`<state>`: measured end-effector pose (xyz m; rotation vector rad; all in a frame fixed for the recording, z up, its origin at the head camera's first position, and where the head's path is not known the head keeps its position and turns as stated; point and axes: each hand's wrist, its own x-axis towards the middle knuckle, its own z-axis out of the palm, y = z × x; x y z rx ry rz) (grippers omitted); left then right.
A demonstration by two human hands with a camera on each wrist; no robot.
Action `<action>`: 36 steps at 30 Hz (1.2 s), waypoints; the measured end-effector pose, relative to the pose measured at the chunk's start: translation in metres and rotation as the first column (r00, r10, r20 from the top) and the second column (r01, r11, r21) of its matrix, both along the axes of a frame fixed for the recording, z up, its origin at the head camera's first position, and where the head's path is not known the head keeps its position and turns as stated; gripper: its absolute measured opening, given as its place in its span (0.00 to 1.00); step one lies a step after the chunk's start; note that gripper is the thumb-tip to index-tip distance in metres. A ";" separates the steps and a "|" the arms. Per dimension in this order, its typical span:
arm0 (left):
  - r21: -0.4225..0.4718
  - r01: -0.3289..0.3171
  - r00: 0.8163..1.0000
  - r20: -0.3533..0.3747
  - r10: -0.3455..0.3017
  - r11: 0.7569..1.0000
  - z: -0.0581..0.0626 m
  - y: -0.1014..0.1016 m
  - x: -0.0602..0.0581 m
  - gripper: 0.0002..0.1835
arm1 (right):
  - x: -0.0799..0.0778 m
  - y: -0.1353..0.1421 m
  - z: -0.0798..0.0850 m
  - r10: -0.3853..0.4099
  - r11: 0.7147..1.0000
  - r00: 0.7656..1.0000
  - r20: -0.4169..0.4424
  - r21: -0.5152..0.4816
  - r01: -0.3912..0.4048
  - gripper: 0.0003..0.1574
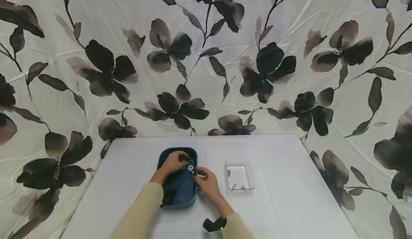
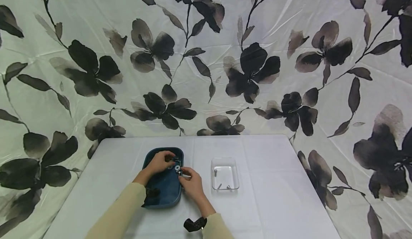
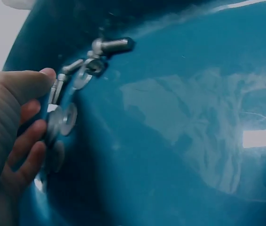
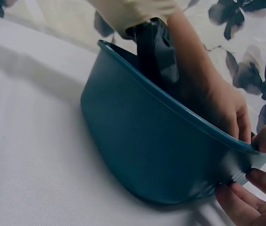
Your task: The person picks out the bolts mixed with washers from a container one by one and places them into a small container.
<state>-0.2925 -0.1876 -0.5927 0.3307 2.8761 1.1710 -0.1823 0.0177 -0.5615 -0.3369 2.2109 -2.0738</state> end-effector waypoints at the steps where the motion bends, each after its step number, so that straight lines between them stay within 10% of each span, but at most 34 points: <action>1: -0.037 -0.001 1.000 -0.007 0.001 0.999 -0.001 0.001 0.000 0.15 | 0.000 0.000 -0.001 0.000 1.000 1.000 -0.004 -0.004 0.000 0.22; 9: -0.289 -0.026 1.000 -0.008 0.024 0.957 -0.005 0.006 0.000 0.18 | 0.000 -0.001 -0.006 0.005 1.000 1.000 0.005 -0.011 -0.005 0.21; 24: -0.131 -0.129 0.991 -0.001 0.130 0.983 -0.012 0.008 0.003 0.11 | -0.001 0.001 -0.006 -0.004 1.000 1.000 0.017 -0.012 0.005 0.22; 36: -0.058 -0.257 0.952 0.158 0.263 0.965 -0.004 0.014 -0.003 0.10 | -0.002 0.000 -0.009 -0.002 1.000 0.999 0.033 -0.031 0.003 0.23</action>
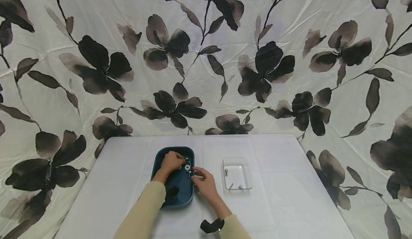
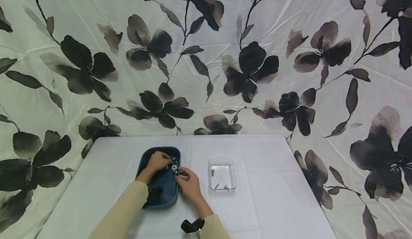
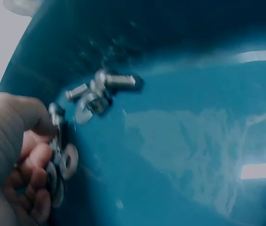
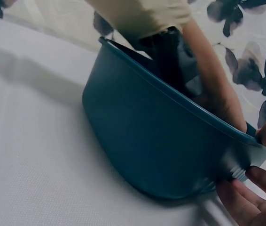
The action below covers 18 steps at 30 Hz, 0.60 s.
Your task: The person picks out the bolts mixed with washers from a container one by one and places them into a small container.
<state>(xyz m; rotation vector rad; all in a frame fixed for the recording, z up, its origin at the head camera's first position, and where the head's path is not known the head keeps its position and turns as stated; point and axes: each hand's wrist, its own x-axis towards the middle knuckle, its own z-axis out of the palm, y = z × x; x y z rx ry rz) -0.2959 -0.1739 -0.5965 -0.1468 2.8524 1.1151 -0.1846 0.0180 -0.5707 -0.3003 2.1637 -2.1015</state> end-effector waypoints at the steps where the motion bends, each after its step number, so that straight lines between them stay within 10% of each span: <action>1: -0.011 -0.015 1.000 0.007 0.015 1.000 0.000 0.000 0.000 0.11 | 0.000 0.000 0.000 0.003 1.000 1.000 0.001 -0.004 -0.003 0.23; 18: -0.094 0.001 0.998 -0.067 -0.007 0.996 -0.003 0.005 0.002 0.11 | 0.000 0.001 -0.001 0.006 1.000 1.000 0.011 -0.022 -0.006 0.23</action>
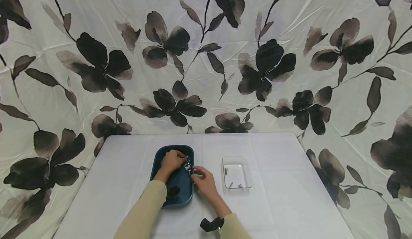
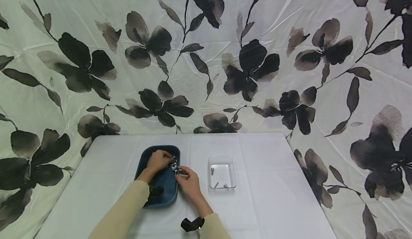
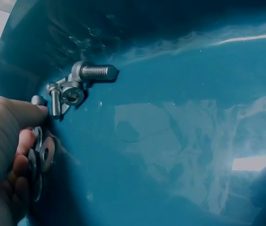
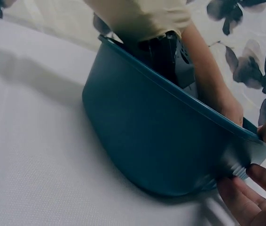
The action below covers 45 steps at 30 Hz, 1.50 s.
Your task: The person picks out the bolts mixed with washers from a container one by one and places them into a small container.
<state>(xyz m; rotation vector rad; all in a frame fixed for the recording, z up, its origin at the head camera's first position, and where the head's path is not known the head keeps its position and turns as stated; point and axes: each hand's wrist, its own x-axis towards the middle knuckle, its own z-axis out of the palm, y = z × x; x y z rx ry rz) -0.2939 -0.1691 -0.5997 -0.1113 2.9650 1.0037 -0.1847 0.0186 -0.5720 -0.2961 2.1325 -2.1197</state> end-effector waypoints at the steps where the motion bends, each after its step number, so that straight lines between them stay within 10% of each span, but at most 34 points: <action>1: -0.002 0.002 1.000 -0.001 -0.002 1.000 0.000 0.000 0.000 0.11 | 0.000 0.000 0.001 0.002 1.000 1.000 0.000 -0.003 -0.002 0.23; 20: 0.165 0.080 0.976 -0.213 -0.043 0.983 0.010 -0.001 0.008 0.06 | 0.001 0.001 0.000 -0.005 1.000 1.000 -0.015 -0.025 0.005 0.22; 38: 0.425 0.222 0.925 -0.377 -0.051 0.878 0.036 0.010 0.035 0.03 | 0.002 0.002 0.008 0.004 0.998 0.997 -0.071 0.066 0.001 0.19; 45: 0.493 0.252 0.909 -0.417 -0.028 0.833 0.044 0.015 0.044 0.05 | -0.009 0.001 -0.012 0.012 0.996 0.994 -0.111 0.086 -0.003 0.19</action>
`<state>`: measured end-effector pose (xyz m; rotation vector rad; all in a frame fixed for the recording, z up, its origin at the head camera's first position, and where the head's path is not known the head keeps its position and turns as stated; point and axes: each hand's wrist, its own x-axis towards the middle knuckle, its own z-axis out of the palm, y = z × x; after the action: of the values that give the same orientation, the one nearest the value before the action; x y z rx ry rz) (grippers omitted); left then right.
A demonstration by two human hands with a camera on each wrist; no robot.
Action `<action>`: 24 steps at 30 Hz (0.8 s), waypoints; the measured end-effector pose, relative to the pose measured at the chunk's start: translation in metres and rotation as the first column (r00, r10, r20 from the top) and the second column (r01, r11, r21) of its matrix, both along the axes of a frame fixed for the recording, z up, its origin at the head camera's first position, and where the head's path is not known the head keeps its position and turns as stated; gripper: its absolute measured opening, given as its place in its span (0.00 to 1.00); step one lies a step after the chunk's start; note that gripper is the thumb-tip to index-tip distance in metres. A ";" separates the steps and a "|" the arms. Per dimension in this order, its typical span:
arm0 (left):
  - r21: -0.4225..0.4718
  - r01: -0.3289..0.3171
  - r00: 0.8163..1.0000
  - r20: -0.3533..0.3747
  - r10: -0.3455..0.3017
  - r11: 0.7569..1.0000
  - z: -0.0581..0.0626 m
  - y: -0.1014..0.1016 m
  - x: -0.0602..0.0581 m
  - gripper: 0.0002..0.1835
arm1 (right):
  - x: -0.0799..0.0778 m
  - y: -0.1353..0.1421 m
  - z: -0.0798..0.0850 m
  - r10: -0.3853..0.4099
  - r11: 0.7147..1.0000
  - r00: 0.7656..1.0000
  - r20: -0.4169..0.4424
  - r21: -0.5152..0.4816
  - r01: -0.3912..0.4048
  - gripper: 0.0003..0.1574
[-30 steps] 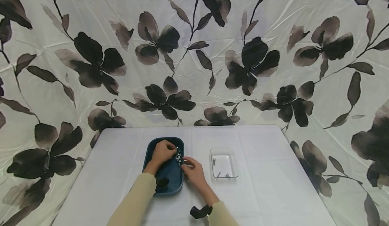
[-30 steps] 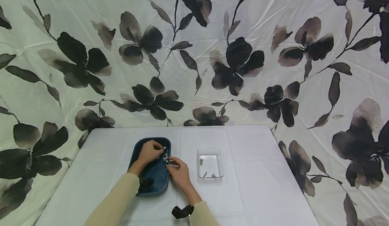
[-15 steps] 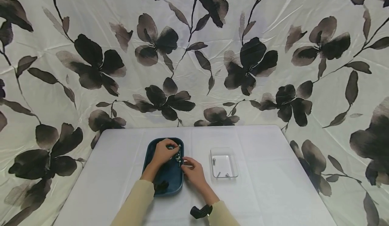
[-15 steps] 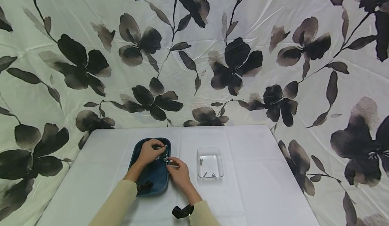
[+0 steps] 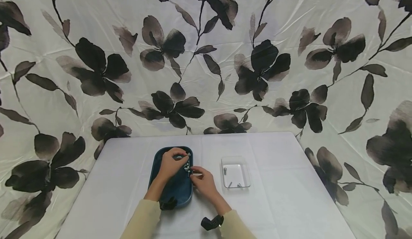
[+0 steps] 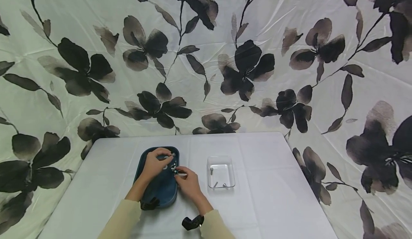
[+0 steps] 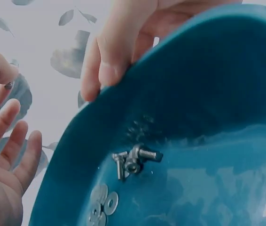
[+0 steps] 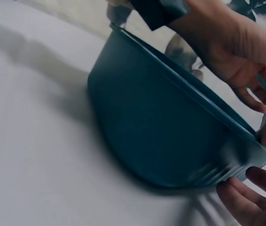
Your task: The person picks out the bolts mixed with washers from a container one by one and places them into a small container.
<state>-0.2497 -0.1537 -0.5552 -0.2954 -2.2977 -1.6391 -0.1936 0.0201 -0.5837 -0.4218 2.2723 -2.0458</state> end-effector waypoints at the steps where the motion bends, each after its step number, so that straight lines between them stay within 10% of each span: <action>1: 0.001 0.001 1.000 -0.003 -0.001 1.000 0.001 0.000 0.001 0.04 | -0.002 0.000 -0.004 0.002 1.000 1.000 -0.007 0.016 -0.002 0.19; 14: -0.019 0.053 0.998 0.016 -0.052 0.998 0.046 0.012 0.037 0.02 | -0.024 0.036 0.021 0.097 0.938 0.988 -0.123 0.342 -0.050 0.18; 24: 0.012 0.071 0.997 0.031 -0.071 0.997 0.050 0.017 0.050 0.03 | -0.032 0.091 0.042 0.022 0.918 0.991 -0.133 0.394 0.033 0.17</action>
<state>-0.1995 -0.1365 -0.5051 -0.3548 -2.3259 -1.7008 -0.2258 0.1111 -0.5417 -0.5346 2.6810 -1.5353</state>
